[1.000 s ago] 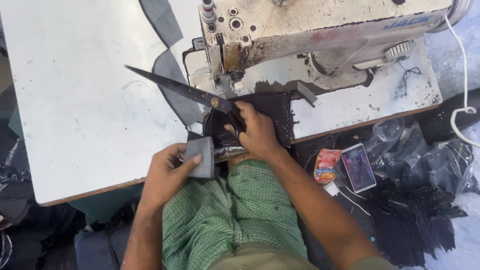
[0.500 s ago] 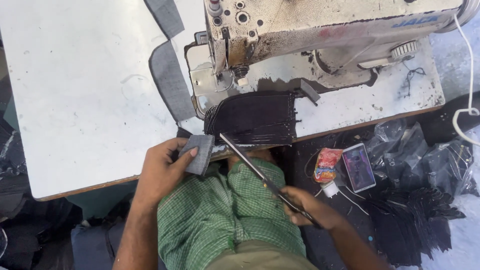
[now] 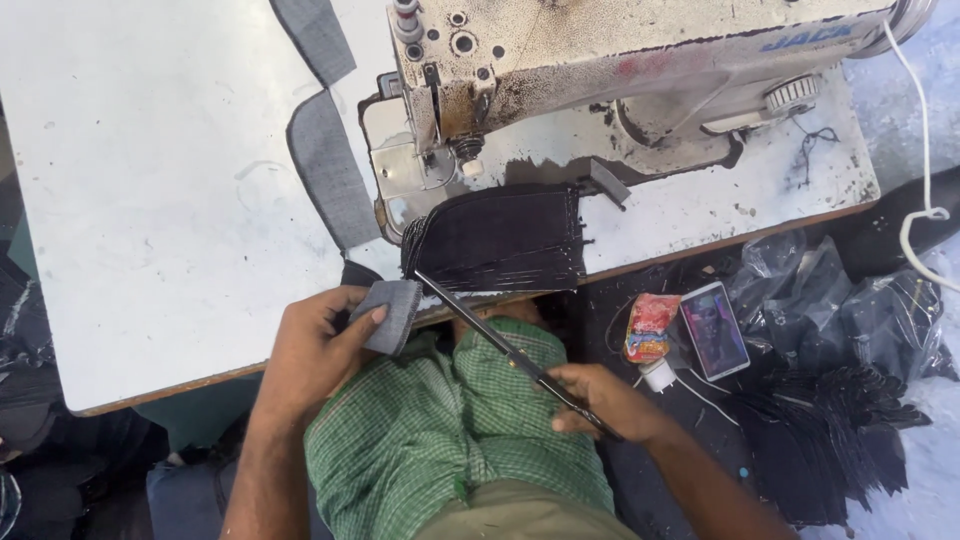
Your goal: Cutting shoe component materials from a stack using heavy-duty scissors.
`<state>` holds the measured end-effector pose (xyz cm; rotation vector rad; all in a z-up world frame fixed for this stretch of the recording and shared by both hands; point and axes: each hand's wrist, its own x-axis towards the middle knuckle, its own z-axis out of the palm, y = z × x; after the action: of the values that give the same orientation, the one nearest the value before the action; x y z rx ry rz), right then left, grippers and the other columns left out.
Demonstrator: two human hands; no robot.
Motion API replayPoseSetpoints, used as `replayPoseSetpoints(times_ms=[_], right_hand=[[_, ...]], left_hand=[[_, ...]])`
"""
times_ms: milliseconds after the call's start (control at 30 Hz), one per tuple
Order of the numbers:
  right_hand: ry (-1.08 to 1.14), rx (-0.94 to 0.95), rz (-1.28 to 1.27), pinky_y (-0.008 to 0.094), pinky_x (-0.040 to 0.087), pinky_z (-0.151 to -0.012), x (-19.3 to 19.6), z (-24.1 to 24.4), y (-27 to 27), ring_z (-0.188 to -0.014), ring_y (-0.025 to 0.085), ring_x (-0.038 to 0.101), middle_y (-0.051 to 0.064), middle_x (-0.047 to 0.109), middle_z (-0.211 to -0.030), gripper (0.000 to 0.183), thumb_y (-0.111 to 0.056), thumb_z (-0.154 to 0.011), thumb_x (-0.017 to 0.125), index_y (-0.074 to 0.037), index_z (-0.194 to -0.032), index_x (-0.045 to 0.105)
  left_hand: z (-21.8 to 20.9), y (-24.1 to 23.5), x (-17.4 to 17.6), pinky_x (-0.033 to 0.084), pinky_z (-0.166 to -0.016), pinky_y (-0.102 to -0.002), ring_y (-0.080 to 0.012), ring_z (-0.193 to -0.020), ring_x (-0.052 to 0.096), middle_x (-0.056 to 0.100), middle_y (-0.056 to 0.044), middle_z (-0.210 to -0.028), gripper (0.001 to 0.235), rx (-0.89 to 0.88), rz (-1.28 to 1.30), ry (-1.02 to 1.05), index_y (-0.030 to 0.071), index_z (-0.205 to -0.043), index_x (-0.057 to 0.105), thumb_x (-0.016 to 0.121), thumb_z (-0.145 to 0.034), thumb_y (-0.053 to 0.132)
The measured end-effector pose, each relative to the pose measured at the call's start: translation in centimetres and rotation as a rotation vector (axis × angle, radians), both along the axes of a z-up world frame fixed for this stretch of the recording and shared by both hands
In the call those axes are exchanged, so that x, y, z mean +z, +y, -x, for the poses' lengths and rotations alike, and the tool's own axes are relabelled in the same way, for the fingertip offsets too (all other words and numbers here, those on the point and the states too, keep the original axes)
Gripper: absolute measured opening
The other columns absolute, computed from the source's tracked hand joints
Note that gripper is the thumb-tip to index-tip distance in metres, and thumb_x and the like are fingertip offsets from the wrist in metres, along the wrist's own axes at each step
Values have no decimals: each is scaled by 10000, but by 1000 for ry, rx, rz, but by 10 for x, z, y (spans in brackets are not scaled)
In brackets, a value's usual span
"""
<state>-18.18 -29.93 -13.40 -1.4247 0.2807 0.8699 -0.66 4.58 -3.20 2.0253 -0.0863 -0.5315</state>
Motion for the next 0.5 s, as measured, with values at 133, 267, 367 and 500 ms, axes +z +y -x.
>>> replayPoseSetpoints(times_ms=[133,267,367,500], right_hand=[[-153,-69,-75,286,577,-928,23,-6,20,-1108,102,698,42,740,-1217,676,-75,-758,876,1,-1348,556],[-287,-160,153,352,560,-912,43,-31,65,-1044,203,696,108,716,-1137,676,-19,-772,865,-20,-1353,520],[-514,-275,-54,362,547,-1031,48,-52,105,-1227,209,677,115,684,-1285,656,50,-813,814,1,-1363,460],[-629,-339,-139,335,609,-906,62,-70,139,-1040,204,765,153,751,-1120,588,40,-939,731,-19,-1433,419]], left_hand=[[6,15,-1,544,-535,-321,-169,-588,687,780,-89,-772,224,-98,-71,-8,64,-1064,781,733,-876,175],[21,3,8,569,-833,-409,-230,-728,764,803,-72,-830,134,-402,-154,-250,101,-924,805,770,-833,193],[24,-5,10,474,-1082,-483,-275,-837,764,808,-66,-875,123,-543,-180,-350,113,-910,797,781,-836,210],[8,0,10,124,-1139,-685,-214,-1006,756,808,-21,-1164,283,-625,-73,-342,192,-1059,790,827,-781,229]])
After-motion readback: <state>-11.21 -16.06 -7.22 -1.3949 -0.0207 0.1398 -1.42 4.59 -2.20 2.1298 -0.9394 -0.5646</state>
